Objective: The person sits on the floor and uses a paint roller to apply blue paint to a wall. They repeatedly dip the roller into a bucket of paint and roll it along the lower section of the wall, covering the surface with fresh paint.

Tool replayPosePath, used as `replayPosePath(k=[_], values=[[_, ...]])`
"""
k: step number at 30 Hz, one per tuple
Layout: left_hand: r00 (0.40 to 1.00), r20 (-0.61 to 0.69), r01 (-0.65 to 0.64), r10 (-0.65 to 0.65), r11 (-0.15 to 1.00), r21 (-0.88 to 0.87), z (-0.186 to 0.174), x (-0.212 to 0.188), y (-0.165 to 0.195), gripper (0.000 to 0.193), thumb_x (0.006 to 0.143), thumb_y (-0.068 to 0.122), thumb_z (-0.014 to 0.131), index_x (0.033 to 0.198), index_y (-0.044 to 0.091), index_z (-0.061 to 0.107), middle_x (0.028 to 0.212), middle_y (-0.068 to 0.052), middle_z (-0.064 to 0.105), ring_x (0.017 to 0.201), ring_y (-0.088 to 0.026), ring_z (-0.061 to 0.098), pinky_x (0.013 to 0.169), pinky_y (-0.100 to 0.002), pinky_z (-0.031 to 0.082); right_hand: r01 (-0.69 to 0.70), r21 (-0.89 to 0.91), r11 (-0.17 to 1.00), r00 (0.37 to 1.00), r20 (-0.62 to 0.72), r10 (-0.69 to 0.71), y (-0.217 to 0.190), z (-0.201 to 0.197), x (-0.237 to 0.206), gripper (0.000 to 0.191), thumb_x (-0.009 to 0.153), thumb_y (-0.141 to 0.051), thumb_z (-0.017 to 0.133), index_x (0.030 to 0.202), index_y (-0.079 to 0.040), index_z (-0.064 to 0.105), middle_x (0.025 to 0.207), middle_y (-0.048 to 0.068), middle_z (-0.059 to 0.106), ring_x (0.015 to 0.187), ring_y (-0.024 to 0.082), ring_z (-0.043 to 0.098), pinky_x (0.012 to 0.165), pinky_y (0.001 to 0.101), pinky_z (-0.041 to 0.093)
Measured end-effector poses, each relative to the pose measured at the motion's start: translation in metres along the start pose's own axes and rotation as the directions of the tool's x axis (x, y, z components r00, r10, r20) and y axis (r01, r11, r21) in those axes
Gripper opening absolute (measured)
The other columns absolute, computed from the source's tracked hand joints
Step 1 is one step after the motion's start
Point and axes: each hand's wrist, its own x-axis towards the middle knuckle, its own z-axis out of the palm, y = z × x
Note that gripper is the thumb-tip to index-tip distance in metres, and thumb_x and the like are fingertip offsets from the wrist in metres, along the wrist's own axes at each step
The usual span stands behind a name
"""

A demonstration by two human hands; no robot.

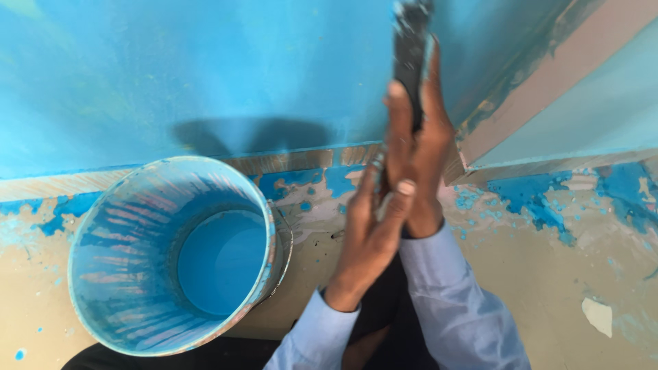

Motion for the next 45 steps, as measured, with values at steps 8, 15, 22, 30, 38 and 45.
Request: replayPosePath(k=[8,15,22,30,38,45], values=[[0.960,-0.010,0.280,-0.280,0.959,0.028,-0.012,-0.061,-0.088,0.068,0.097,0.042,0.064,0.139,-0.008,0.046,0.124,-0.024,0.068,0.117,-0.028,0.068,0.096,-0.039,0.053,-0.427,-0.133,0.895,0.882,0.156,0.444,0.062,-0.028,-0.128,0.064,0.107,-0.038,0.053,0.163,-0.012,0.035,0.073,0.004,0.054,0.057,0.010,0.047,0.049,0.0295,0.041],[0.873,-0.017,0.488,-0.488,0.873,0.002,-0.022,-0.093,-0.129,0.061,0.096,0.037,0.065,0.134,-0.008,0.051,0.112,-0.022,0.072,0.100,-0.022,0.071,0.083,-0.035,0.057,-0.535,-0.300,0.790,0.770,0.212,0.602,0.095,-0.037,-0.182,0.063,0.102,-0.037,0.056,0.159,-0.014,0.039,0.082,0.012,0.072,0.075,0.018,0.072,0.066,0.0342,0.056],[0.941,-0.090,0.331,-0.326,0.942,0.046,-0.021,-0.088,-0.097,0.057,0.097,0.033,0.065,0.135,-0.008,0.053,0.118,-0.023,0.072,0.109,-0.026,0.071,0.091,-0.036,0.057,-0.491,-0.186,0.851,0.836,0.172,0.520,0.059,-0.025,-0.148,0.065,0.104,-0.039,0.055,0.161,-0.012,0.037,0.074,0.006,0.062,0.065,0.013,0.058,0.058,0.0316,0.051],[0.921,-0.155,0.370,-0.358,0.927,0.058,-0.030,-0.096,-0.107,0.056,0.098,0.035,0.064,0.134,-0.007,0.057,0.121,-0.023,0.073,0.113,-0.026,0.071,0.095,-0.035,0.056,-0.467,-0.212,0.858,0.848,0.168,0.503,0.057,-0.015,-0.160,0.064,0.105,-0.038,0.056,0.160,-0.012,0.038,0.078,0.007,0.067,0.069,0.014,0.065,0.062,0.0318,0.054],[0.769,-0.218,0.578,-0.601,0.799,-0.167,-0.038,-0.117,-0.151,0.052,0.097,0.034,0.062,0.130,-0.005,0.060,0.112,-0.018,0.075,0.104,-0.023,0.074,0.087,-0.034,0.061,-0.583,-0.437,0.685,0.661,0.236,0.713,0.084,-0.019,-0.201,0.060,0.102,-0.036,0.055,0.157,-0.017,0.041,0.081,0.015,0.073,0.071,0.025,0.074,0.066,0.0382,0.057],[0.884,-0.151,0.435,-0.443,0.897,-0.083,-0.029,-0.109,-0.120,0.055,0.099,0.033,0.063,0.135,-0.008,0.058,0.118,-0.021,0.073,0.108,-0.025,0.072,0.092,-0.034,0.058,-0.625,-0.191,0.757,0.736,0.180,0.653,0.060,-0.019,-0.180,0.060,0.102,-0.035,0.058,0.156,-0.013,0.044,0.079,0.007,0.066,0.067,0.012,0.063,0.057,0.0298,0.054]])
